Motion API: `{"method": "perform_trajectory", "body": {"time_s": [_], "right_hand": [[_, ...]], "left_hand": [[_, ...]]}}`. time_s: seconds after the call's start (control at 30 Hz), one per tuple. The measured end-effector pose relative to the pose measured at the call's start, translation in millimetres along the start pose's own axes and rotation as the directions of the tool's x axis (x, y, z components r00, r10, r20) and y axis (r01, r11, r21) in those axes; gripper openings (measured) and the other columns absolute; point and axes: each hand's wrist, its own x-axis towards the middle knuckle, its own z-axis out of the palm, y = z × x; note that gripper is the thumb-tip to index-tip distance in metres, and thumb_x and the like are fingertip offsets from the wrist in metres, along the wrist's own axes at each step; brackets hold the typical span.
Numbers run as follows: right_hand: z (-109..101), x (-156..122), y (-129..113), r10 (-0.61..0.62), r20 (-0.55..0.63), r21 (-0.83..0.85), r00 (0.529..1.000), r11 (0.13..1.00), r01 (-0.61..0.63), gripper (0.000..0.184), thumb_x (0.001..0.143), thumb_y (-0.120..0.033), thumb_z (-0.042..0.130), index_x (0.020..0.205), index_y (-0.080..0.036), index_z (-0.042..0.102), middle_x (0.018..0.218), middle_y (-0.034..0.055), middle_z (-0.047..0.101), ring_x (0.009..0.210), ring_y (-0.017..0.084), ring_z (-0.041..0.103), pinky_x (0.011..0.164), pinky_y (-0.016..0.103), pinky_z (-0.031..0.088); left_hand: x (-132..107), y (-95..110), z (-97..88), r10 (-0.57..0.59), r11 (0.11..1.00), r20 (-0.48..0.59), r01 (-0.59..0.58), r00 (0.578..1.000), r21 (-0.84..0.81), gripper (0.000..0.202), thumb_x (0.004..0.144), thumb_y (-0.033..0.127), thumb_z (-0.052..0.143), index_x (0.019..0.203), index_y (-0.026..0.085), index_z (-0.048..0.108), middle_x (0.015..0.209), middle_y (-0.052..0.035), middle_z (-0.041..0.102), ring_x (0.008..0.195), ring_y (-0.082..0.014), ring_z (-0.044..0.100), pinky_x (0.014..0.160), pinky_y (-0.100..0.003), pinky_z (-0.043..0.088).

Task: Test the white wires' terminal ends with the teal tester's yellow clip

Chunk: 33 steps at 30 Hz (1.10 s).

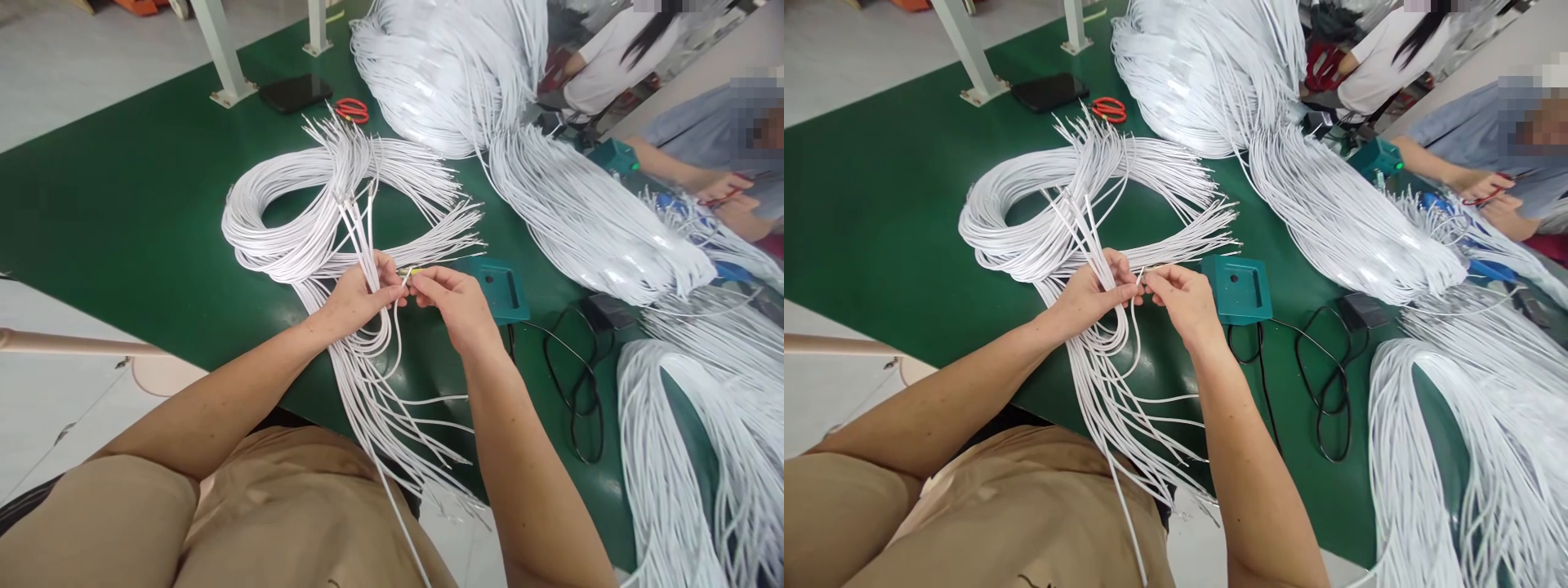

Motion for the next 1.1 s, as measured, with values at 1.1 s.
{"method": "perform_trajectory", "body": {"time_s": [1.1], "right_hand": [[-30, 28, 24, -0.394, 0.296, -0.920, 0.870, 0.126, 0.370, 0.012, 0.085, -0.018, 0.054, 0.092, -0.017, 0.064, 0.089, 0.0103, 0.071, 0.088, 0.027, 0.057, 0.093, 0.041, 0.033]], "left_hand": [[19, -17, -9.8, -0.119, 0.942, -0.073, 0.136, 0.990, 0.308, 0.039, 0.071, 0.021, 0.066, 0.109, 0.016, 0.062, 0.069, 0.0007, 0.070, 0.065, -0.0163, 0.067, 0.071, -0.031, 0.050]]}}
